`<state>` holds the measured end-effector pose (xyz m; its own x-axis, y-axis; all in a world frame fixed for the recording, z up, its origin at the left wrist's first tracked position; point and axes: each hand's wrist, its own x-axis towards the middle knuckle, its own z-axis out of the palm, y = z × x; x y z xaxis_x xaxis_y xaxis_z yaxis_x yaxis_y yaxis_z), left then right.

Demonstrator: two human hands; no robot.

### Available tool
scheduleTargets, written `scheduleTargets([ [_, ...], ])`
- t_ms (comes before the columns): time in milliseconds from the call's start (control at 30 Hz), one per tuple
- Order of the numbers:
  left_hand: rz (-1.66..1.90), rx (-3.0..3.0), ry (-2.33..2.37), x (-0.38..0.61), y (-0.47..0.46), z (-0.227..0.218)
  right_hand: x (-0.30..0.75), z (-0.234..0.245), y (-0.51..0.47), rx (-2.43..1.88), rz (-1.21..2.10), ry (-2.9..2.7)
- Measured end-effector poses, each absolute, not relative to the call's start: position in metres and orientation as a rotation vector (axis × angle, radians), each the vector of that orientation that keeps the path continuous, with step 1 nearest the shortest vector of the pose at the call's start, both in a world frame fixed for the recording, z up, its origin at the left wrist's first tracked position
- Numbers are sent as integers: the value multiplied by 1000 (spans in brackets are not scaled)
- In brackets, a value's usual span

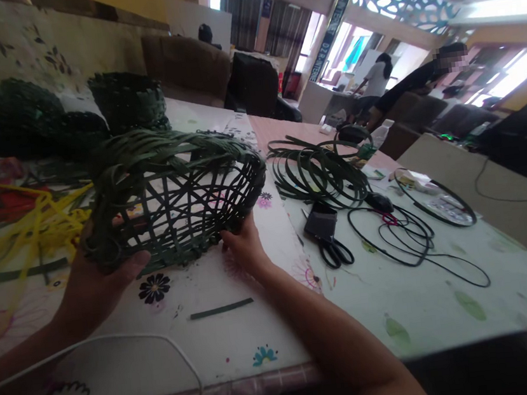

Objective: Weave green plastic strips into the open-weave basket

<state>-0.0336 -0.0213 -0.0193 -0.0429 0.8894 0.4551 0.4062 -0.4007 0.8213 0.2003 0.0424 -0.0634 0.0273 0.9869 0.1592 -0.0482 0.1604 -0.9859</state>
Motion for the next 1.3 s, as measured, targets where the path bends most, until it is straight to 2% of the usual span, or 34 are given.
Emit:
scheduleTargets([
  [233, 1517, 1790, 1381, -34, -20, -15, 199, -60, 38, -1133, 1186, -1180],
  [500, 1512, 1633, 1451, -30, -19, -8, 198, -62, 35, -1018, 1413, -991],
  [633, 1534, 1596, 1479, -31, -18, -7, 202, -63, 39, -1035, 1567, -1070],
  [833, 1539, 1567, 1456, -35, -17, -5, 198, -60, 36, -1066, 1433, -1103],
  [1033, 1553, 1618, 1400, -32, -23, -6, 194, -60, 30, -981, 1527, -1009],
  [1300, 1566, 1608, 1383, -29, -26, -7, 193, -53, 24, -1100, 1486, -1021],
])
